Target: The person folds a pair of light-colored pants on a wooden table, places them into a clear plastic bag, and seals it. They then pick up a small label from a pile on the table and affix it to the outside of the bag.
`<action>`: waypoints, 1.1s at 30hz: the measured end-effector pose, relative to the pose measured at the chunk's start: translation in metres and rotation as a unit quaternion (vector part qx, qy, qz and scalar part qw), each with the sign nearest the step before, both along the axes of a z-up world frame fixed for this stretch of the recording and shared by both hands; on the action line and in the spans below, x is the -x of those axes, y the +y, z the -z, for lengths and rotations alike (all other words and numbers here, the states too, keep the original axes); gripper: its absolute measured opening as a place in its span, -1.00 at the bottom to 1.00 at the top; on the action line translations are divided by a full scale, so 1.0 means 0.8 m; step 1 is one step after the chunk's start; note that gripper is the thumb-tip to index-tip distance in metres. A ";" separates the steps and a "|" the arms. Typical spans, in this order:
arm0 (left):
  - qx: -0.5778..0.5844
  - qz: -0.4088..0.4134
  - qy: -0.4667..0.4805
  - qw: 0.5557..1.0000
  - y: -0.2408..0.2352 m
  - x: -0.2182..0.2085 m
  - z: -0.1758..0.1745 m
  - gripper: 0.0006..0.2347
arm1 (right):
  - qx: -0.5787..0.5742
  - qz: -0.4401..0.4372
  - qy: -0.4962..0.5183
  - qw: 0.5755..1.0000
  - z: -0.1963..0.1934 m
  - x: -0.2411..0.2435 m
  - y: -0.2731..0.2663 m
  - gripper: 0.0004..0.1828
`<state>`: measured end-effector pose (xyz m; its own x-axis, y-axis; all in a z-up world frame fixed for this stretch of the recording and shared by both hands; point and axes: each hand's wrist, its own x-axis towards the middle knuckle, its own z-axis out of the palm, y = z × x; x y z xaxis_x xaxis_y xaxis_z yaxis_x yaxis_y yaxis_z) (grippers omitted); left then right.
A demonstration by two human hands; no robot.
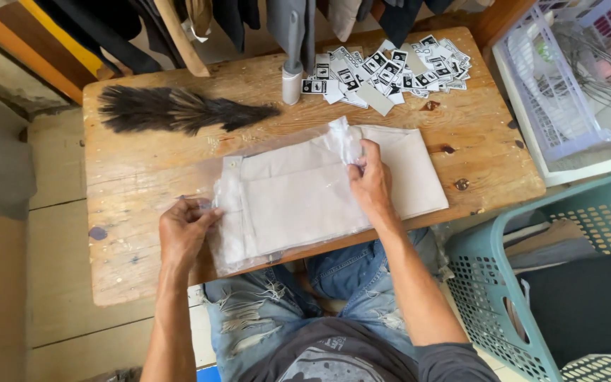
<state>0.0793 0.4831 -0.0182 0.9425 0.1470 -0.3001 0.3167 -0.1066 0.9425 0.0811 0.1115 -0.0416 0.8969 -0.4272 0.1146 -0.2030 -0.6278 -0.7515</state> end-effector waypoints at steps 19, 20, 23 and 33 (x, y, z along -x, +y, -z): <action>-0.215 0.003 0.021 0.976 -0.023 -0.002 -0.038 -0.33 | -0.036 0.001 -0.065 0.997 0.030 0.005 -0.036 -0.31; -0.195 0.000 0.018 0.981 -0.024 -0.003 -0.037 -0.35 | -0.044 -0.001 -0.067 0.997 0.034 0.004 -0.037 -0.32; -0.161 -0.005 0.012 0.987 -0.031 -0.001 -0.041 -0.39 | -0.051 -0.003 -0.067 0.996 0.038 0.003 -0.040 -0.36; -0.046 -0.014 -0.014 0.999 -0.026 0.002 -0.047 -0.44 | -0.018 -0.032 -0.066 0.997 0.047 -0.001 -0.038 -0.48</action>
